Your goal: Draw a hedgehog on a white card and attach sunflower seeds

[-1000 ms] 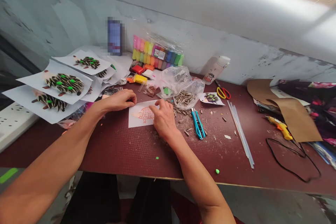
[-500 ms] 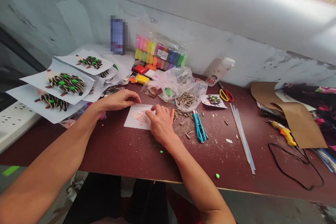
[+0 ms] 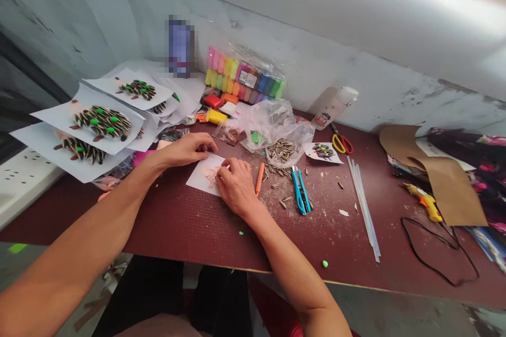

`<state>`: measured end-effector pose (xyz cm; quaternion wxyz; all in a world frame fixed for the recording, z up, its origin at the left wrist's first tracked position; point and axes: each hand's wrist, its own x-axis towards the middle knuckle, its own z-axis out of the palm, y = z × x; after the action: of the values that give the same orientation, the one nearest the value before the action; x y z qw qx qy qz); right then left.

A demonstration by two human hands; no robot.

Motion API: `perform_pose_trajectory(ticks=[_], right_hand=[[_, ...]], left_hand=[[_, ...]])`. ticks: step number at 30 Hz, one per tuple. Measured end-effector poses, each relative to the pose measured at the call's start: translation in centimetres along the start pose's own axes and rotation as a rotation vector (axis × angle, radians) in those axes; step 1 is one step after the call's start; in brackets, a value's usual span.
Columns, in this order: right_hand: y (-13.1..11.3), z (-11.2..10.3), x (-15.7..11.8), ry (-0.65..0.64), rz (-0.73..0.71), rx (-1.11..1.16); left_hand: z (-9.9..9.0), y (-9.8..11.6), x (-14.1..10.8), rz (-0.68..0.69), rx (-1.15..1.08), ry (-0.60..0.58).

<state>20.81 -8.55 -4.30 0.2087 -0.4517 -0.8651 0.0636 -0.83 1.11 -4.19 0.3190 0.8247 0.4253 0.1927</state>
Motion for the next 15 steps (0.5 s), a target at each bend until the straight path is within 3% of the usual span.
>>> perform_pose_trajectory(ticks=[3, 9, 15], right_hand=[[0.1, 0.1, 0.0, 0.025, 0.007, 0.010], [0.6, 0.0, -0.1, -0.008, 0.031, 0.038], [0.7, 0.0, 0.1, -0.051, 0.034, 0.019]], left_hand=[[-0.5, 0.1, -0.2, 0.000, 0.037, 0.010], [-2.1, 0.9, -1.2, -0.055, 0.086, -0.265], [-2.2, 2.1, -1.9, -0.069, 0.261, -0.361]])
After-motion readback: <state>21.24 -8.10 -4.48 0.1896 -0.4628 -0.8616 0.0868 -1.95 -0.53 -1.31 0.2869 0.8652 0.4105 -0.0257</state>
